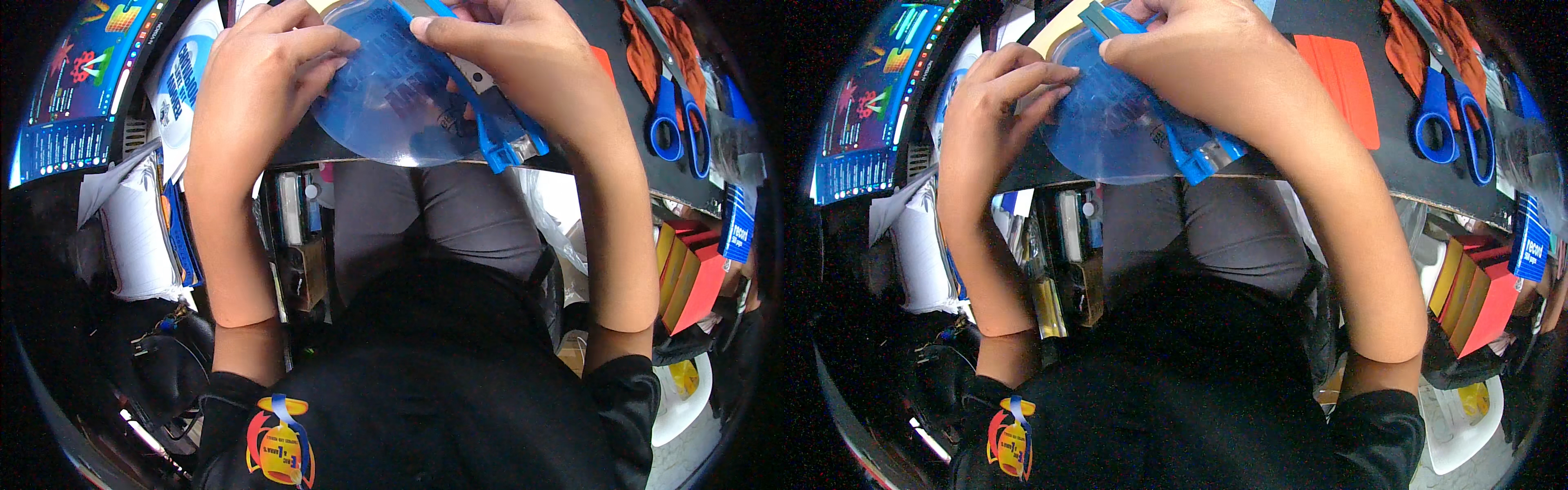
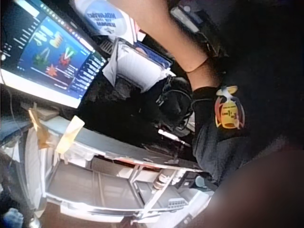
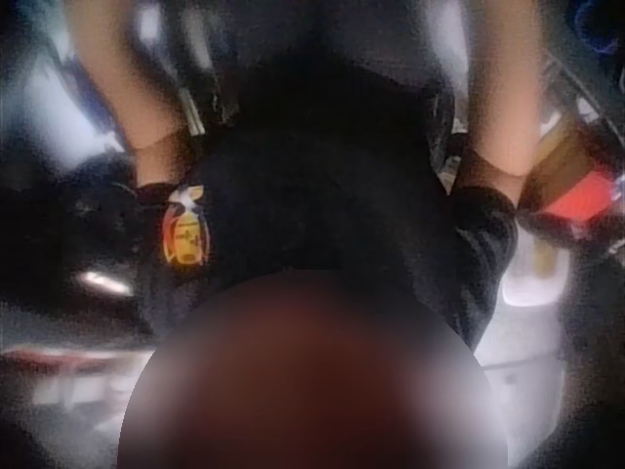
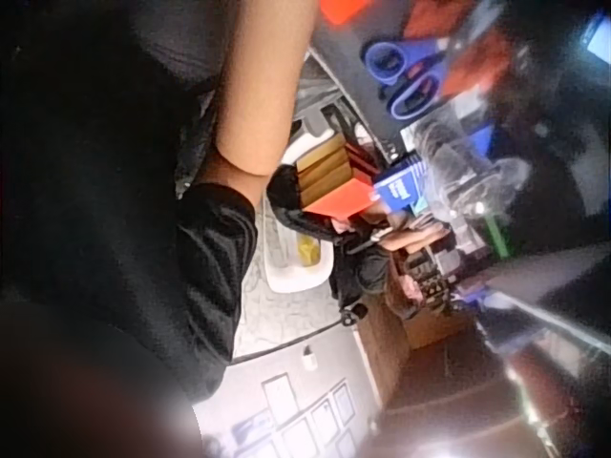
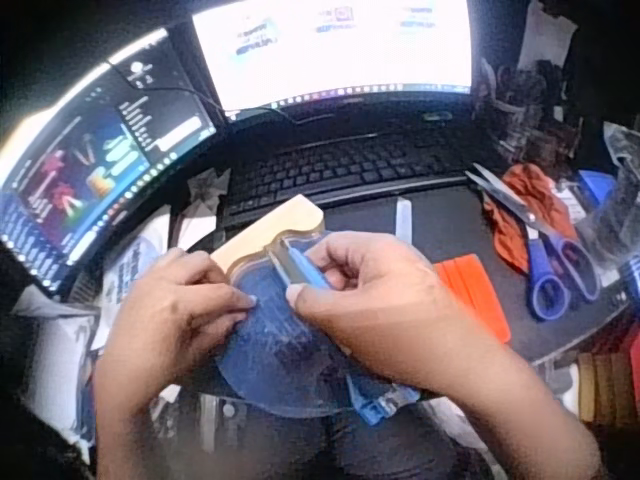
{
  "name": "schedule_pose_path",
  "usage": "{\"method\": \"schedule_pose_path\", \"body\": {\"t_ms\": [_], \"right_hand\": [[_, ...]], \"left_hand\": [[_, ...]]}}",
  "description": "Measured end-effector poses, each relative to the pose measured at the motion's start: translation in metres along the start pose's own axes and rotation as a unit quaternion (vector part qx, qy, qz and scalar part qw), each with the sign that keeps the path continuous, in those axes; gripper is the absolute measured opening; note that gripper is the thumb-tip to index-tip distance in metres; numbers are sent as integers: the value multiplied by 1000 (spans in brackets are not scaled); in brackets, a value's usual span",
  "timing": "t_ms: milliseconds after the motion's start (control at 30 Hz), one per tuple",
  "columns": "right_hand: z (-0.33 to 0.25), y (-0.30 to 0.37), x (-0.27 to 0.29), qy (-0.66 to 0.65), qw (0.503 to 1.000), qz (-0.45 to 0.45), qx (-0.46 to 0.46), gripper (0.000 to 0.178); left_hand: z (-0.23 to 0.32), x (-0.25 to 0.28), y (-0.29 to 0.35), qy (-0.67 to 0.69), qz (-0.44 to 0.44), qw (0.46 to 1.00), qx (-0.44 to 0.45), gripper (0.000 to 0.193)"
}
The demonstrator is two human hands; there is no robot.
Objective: The person uses a blue utility knife to cut a transparent circular acrylic sheet along the outline of a wooden star-shaped template. They repeatedly reposition the template and the sheet, then score and trim the acrylic edges to match the star shape.
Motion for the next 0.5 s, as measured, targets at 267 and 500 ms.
{"method": "schedule_pose_path", "body": {"t_ms": [267, 500], "right_hand": [[4, 7, -5, 243, 875, 52, 416, 28], [8, 8, -18, 415, 735, 50, 534, 29]], "left_hand": [[-28, -8, 8, 165, 14, 980, 112, 17], [-38, -20, 19, 249, 7, 947, 201, 21]]}}
Point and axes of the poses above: each hand's wrist, its own y-axis away from the middle knuckle, its own x-axis out of the back of the hand, z = x × y, the point moved 5 cm from there along -y, towards the middle knuckle, and after that the axes turned 5 degrees about x, right-handed, at the moved point
